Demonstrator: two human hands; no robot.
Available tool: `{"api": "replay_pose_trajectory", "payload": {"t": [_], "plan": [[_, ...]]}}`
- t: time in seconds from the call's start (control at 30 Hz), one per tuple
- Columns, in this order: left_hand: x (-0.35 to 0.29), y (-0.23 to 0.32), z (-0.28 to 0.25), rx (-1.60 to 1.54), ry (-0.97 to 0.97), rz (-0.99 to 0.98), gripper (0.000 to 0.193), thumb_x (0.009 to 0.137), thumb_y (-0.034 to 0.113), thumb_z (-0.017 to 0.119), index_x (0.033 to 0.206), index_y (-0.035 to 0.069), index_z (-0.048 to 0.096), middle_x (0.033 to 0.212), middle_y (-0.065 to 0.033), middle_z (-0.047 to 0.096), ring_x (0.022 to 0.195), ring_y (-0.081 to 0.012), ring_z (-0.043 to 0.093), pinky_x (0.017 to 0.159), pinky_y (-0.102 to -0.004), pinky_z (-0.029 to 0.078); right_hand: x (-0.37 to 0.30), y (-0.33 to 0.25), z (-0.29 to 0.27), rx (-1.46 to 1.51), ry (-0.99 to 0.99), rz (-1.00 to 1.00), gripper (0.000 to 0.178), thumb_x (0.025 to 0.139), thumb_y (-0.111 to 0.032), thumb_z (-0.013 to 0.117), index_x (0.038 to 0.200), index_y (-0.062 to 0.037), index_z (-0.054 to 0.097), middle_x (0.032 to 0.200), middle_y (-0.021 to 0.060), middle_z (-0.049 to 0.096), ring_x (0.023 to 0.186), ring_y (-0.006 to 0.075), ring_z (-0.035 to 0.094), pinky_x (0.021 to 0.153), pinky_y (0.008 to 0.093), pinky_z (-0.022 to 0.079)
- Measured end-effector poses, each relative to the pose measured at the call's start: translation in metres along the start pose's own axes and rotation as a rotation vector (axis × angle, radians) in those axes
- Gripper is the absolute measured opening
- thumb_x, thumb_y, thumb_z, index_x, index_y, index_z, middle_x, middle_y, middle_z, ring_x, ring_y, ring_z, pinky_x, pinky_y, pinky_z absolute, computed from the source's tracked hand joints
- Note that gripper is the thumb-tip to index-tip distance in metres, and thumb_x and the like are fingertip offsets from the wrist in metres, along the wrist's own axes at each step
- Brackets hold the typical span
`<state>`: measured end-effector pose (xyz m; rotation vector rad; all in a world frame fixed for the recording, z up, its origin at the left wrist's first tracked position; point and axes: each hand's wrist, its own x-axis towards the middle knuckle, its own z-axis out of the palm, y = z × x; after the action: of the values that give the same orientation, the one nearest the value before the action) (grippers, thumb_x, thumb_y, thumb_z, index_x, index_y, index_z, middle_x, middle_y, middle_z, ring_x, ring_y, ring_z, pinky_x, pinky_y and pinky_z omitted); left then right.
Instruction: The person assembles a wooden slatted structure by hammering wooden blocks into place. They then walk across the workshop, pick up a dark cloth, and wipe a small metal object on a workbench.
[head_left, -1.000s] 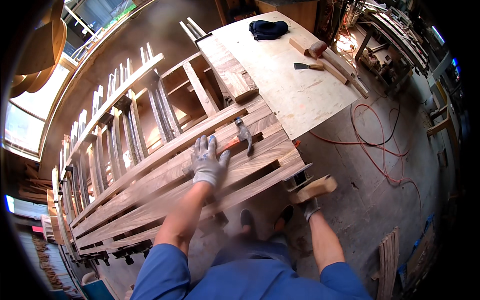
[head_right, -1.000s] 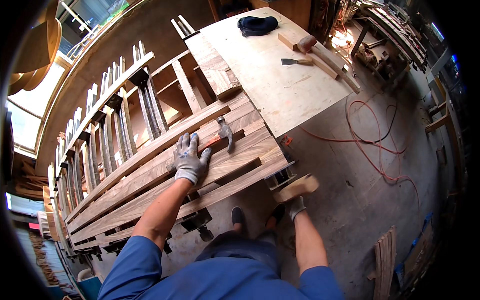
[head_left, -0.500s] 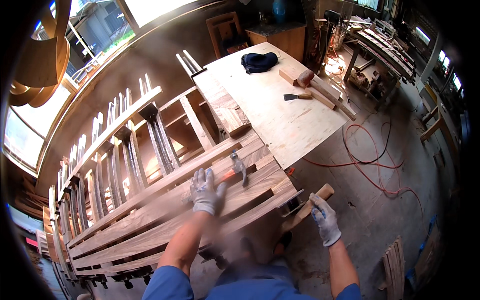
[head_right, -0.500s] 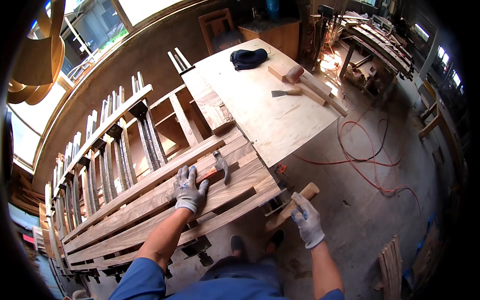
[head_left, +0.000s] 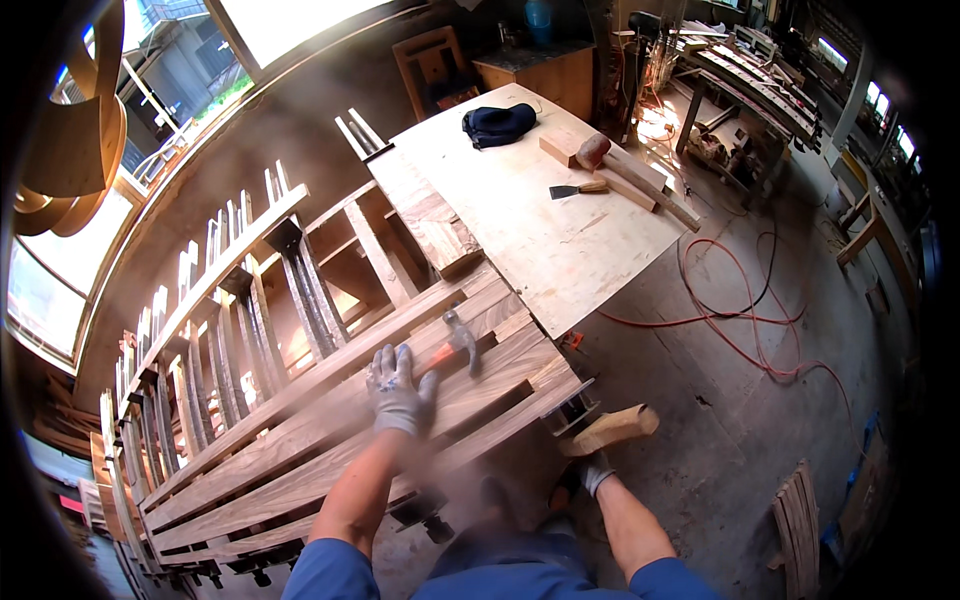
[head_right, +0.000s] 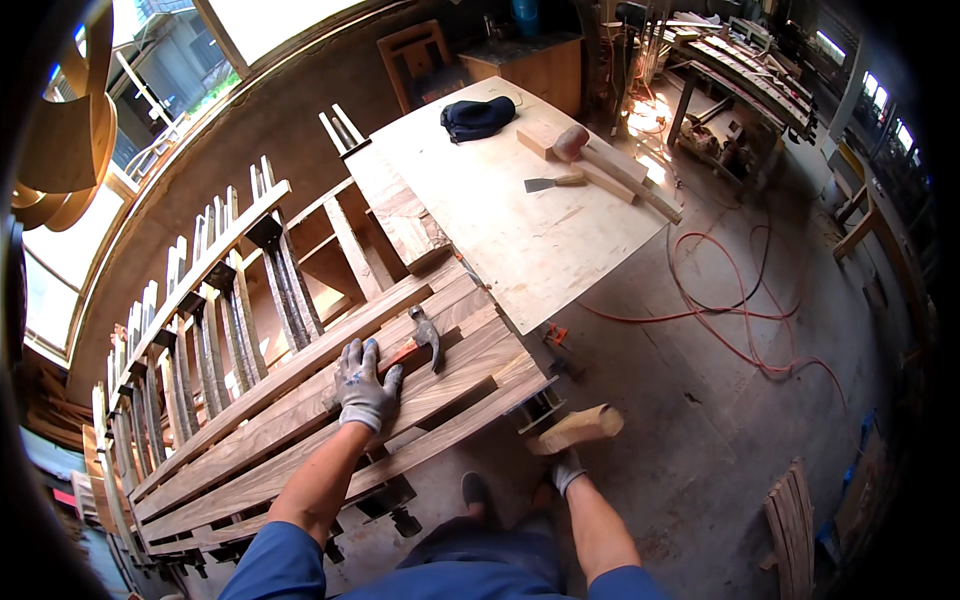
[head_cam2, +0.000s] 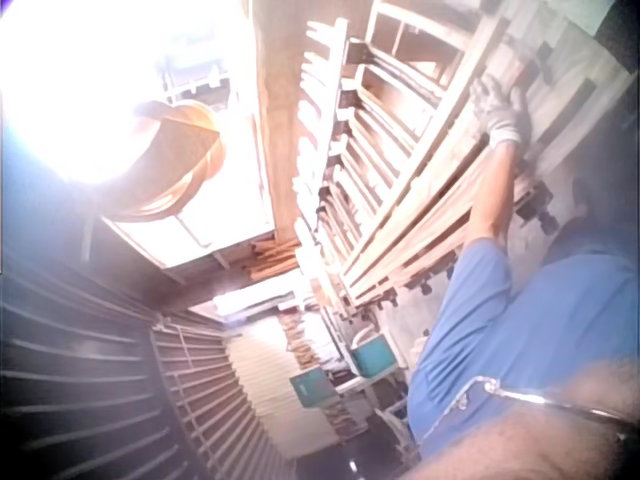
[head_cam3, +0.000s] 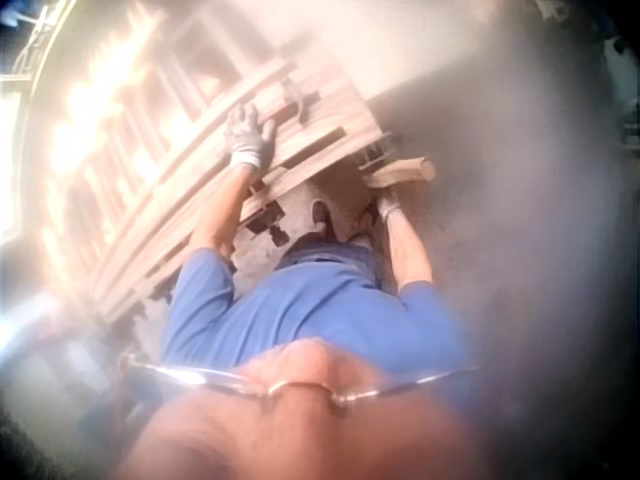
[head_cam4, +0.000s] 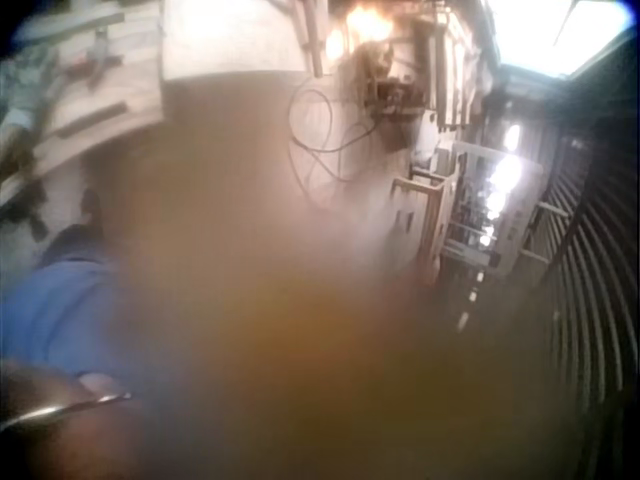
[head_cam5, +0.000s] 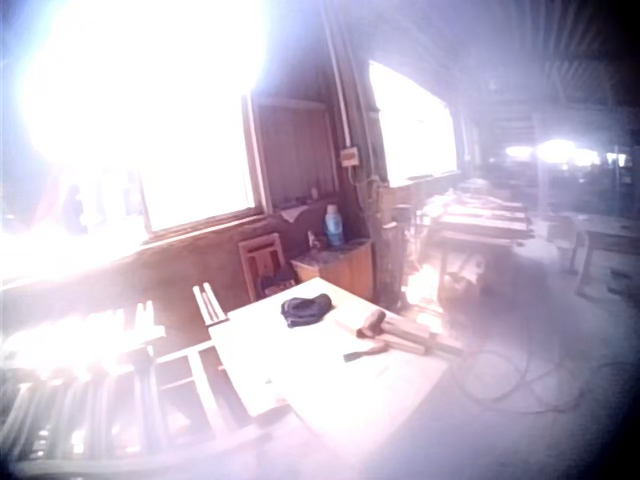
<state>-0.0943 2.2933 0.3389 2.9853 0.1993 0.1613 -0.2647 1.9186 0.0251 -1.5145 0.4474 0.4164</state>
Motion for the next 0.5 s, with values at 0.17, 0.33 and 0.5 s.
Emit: {"api": "replay_pose_trajectory", "payload": {"t": [0.17, 0.33, 0.5], "plan": [[-0.001, -0.001, 0.001, -0.001, 0.011, 0.000, 0.075, 0.096, 0.051, 0.066, 0.156, 0.008, 0.051, 0.165, -0.0231, 0.039, 0.154, -0.0418, 0.033, 0.127, -0.0538, 0.023, -0.061, -0.052, 0.081, 0.188, -0.253, -0.203, 0.086, 0.094, -0.072, 0.053, 0.159, -0.0157, 0.044, 0.162, 0.0103, 0.046, 0.148, 0.0346, 0.044, 0.123, 0.0536, 0.035], [0.000, -0.003, 0.002, -0.012, -0.008, -0.002, 0.077, 0.096, 0.052, 0.066, 0.157, 0.009, 0.049, 0.167, -0.0226, 0.038, 0.155, -0.0418, 0.031, 0.127, -0.0535, 0.024, -0.150, -0.167, 0.082, 1.418, -0.417, 0.419, 0.104, 0.086, -0.090, 0.049, 0.152, -0.0094, 0.053, 0.154, 0.0198, 0.054, 0.142, 0.0427, 0.049, 0.120, 0.0617, 0.038], [0.001, -0.003, -0.001, -0.018, -0.014, -0.005, 0.077, 0.096, 0.052, 0.066, 0.157, 0.009, 0.049, 0.167, -0.0227, 0.037, 0.156, -0.0416, 0.031, 0.127, -0.0535, 0.024, -0.154, -0.250, 0.035, 1.271, -0.673, 0.020, 0.095, 0.098, -0.072, 0.056, 0.151, 0.0063, 0.048, 0.148, 0.0291, 0.058, 0.134, 0.0480, 0.057, 0.122, 0.0585, 0.038]]}}
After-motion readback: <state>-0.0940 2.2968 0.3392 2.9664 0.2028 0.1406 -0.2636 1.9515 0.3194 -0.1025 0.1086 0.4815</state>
